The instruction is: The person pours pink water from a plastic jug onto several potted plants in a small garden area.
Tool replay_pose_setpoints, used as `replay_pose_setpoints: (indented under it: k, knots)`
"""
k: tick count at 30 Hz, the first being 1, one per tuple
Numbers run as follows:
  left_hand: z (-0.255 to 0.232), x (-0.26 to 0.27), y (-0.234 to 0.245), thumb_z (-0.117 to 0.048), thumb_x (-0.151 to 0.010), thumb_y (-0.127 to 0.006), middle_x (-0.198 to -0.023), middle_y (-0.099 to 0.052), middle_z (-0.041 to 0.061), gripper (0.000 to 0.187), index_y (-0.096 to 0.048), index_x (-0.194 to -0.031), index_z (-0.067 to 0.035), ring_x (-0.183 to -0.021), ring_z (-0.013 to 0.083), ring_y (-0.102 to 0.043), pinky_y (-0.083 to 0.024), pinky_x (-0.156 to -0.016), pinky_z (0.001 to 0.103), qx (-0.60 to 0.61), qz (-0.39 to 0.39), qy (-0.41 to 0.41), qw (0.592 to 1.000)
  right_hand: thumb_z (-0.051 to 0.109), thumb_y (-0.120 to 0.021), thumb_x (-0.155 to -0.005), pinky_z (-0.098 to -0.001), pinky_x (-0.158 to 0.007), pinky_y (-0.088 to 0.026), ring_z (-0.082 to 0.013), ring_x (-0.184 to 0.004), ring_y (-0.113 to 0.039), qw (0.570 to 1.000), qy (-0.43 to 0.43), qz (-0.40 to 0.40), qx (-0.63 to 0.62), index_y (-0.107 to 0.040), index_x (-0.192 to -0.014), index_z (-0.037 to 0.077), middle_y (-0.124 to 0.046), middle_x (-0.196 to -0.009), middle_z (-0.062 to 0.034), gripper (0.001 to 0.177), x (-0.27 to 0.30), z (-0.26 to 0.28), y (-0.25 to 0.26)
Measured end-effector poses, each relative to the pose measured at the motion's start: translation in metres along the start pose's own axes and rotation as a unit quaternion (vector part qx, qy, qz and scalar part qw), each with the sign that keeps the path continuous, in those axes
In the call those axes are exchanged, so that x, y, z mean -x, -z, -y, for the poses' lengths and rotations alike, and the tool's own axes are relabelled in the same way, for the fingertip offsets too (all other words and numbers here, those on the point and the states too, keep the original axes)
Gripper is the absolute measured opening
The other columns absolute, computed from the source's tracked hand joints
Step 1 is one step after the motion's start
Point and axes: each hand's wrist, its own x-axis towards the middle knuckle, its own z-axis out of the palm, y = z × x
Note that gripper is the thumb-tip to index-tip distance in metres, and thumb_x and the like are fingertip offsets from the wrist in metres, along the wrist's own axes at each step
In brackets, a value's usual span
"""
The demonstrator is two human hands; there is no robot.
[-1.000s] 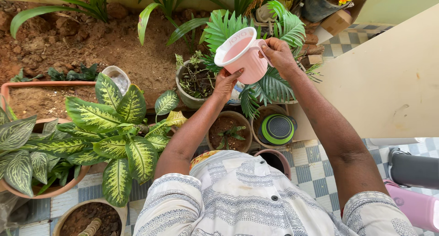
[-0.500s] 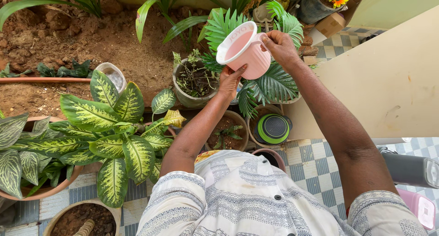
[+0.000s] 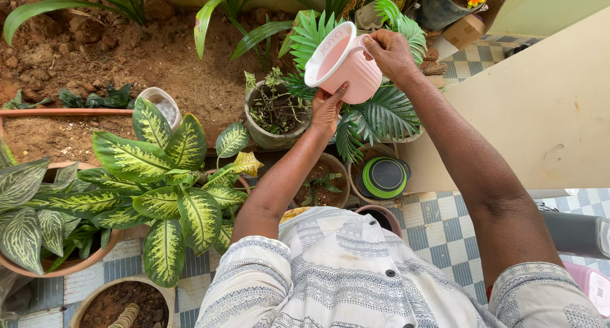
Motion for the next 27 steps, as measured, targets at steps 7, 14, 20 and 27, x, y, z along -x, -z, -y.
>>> replay_pose_setpoints:
  k: [7, 14, 20, 27]
  knots:
    - [0.006, -0.007, 0.001, -0.018, -0.072, -0.094, -0.137, -0.057, 0.013, 0.085, -0.043, -0.138, -0.003, -0.13, 0.0256, -0.057, -0.045, -0.116, 0.039, 0.022, -0.004, -0.004, 1.0, 0.03, -0.062, -0.108, -0.0279, -0.078, -0.055, -0.0092, -0.087, -0.069, 1.0, 0.016, -0.011, 0.01, -0.069, -0.113, -0.001, -0.073, -0.092, -0.0046, 0.033, -0.001, 0.006, -0.001]
    - [0.013, -0.01, -0.007, -0.017, -0.071, -0.094, -0.137, -0.056, 0.011, 0.086, -0.043, -0.139, -0.005, -0.13, 0.0255, -0.055, -0.045, -0.115, 0.039, 0.043, -0.008, -0.002, 0.999, 0.03, -0.062, -0.108, -0.0291, -0.079, -0.057, -0.0108, -0.09, -0.073, 0.998, 0.028, -0.021, 0.045, -0.07, -0.114, -0.002, -0.074, -0.093, -0.006, 0.033, -0.001, 0.013, 0.004]
    - [0.014, -0.012, -0.01, -0.016, -0.073, -0.093, -0.139, -0.055, 0.012, 0.084, -0.041, -0.139, -0.004, -0.132, 0.0258, -0.054, -0.045, -0.116, 0.04, 0.053, 0.004, -0.001, 0.999, 0.029, -0.061, -0.109, -0.0303, -0.079, -0.057, -0.0114, -0.09, -0.072, 0.997, 0.025, -0.023, 0.068, -0.07, -0.115, -0.002, -0.075, -0.093, -0.0073, 0.033, -0.003, 0.017, 0.007]
    - [0.015, -0.013, -0.011, -0.016, -0.074, -0.092, -0.137, -0.055, 0.013, 0.083, -0.041, -0.138, -0.003, -0.131, 0.0261, -0.055, -0.045, -0.117, 0.04, 0.06, -0.002, -0.005, 0.998, 0.028, -0.061, -0.109, -0.031, -0.079, -0.058, -0.0122, -0.089, -0.073, 0.996, 0.036, -0.028, 0.081, -0.07, -0.115, -0.003, -0.075, -0.094, -0.0077, 0.033, -0.006, 0.02, 0.006]
